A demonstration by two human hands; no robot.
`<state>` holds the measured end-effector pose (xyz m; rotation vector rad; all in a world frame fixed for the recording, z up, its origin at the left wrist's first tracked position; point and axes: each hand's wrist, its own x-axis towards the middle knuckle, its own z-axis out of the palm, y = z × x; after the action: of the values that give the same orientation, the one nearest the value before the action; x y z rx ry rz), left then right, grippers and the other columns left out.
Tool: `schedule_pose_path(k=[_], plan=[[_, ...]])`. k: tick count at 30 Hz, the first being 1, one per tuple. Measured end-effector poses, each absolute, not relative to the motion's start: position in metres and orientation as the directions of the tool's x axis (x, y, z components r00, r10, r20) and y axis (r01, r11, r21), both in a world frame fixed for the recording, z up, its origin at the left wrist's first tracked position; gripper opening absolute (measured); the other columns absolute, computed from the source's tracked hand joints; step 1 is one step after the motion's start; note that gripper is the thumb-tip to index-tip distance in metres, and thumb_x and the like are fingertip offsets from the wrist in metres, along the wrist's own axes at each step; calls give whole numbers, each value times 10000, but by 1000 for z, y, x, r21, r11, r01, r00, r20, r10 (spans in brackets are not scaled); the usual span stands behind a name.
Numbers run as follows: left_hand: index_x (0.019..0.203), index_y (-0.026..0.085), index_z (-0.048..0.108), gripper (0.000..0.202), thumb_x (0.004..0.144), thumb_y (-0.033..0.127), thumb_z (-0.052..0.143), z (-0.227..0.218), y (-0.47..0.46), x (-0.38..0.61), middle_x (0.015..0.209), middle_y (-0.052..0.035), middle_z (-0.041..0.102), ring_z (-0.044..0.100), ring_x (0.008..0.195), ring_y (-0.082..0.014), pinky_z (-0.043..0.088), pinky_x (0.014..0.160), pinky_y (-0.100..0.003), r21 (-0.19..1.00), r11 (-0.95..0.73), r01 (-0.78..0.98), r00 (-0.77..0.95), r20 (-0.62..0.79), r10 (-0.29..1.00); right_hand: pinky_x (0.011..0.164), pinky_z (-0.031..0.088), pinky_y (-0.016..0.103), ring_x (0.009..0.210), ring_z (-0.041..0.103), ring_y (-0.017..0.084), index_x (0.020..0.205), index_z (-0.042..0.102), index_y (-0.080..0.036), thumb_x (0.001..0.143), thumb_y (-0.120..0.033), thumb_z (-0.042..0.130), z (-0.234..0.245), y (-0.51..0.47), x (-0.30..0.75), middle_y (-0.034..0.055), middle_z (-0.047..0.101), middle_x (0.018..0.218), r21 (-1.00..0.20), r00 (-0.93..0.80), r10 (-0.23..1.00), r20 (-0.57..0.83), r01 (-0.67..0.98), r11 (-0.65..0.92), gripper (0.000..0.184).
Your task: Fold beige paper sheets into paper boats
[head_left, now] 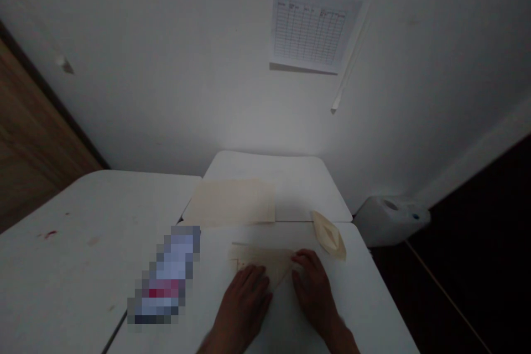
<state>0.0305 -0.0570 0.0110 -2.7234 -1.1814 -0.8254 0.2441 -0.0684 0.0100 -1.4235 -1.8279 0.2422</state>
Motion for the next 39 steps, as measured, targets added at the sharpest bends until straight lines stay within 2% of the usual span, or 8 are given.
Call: schedule_pose_path(k=[4,11,16,22,26,31,34,39], plan=[[1019,203,645,199,875,168,512,13,-57,30,1118,-88,669,618,1037,-273,552,869,-475,171,-707,686,554,509,660,868,507,382,986,594,221,1329,470,-210,876,-215,517,9,-57,248,96,606,1127,-659,56,926,374,718,223,456],[1027,215,630,197,877,164,512,13,-60,28,1141,-80,654,600,1057,-270,539,874,-459,196,-699,687,540,506,672,823,492,349,859,630,207,1139,637,-201,810,-156,544,29,-42,245,66,661,922,-716,-27,978,207,677,171,344],[1102,201,597,244,877,173,508,18,-59,33,1129,-93,647,608,1009,-263,525,868,-449,185,-702,688,536,522,663,657,500,286,654,626,160,1096,645,-199,773,-178,576,40,-37,241,16,670,788,-862,-15,993,116,494,109,332],[1044,182,592,203,877,137,485,26,-51,52,1010,-91,647,610,917,-243,521,800,-410,150,-732,664,578,520,630,573,499,250,623,625,141,1107,627,-186,729,-194,621,39,-32,239,17,647,820,-930,46,998,52,367,32,379],[951,186,589,173,880,107,452,23,-44,60,925,-74,631,596,835,-215,512,760,-380,135,-741,657,595,511,621,541,496,236,594,625,130,1144,605,-191,701,-165,622,35,-33,238,7,639,824,-945,32,999,39,327,27,444],[799,202,588,181,867,77,476,15,-40,61,797,-39,601,572,747,-191,496,709,-343,240,-734,635,566,502,654,553,506,234,604,631,129,1175,593,-197,702,-141,613,31,-34,240,12,654,852,-932,20,998,61,359,50,476],[749,205,592,186,862,90,500,15,-38,61,769,-35,596,566,732,-187,492,685,-327,281,-717,637,551,485,679,581,519,251,618,633,135,1176,589,-204,761,-178,596,30,-37,243,24,670,878,-904,25,992,126,414,105,416],[692,201,596,174,838,115,558,23,-33,65,778,-31,605,570,752,-185,489,672,-308,365,-668,649,521,427,739,643,525,281,660,630,150,1123,599,-186,862,-269,547,24,-53,251,53,665,925,-854,170,953,251,502,135,279]])
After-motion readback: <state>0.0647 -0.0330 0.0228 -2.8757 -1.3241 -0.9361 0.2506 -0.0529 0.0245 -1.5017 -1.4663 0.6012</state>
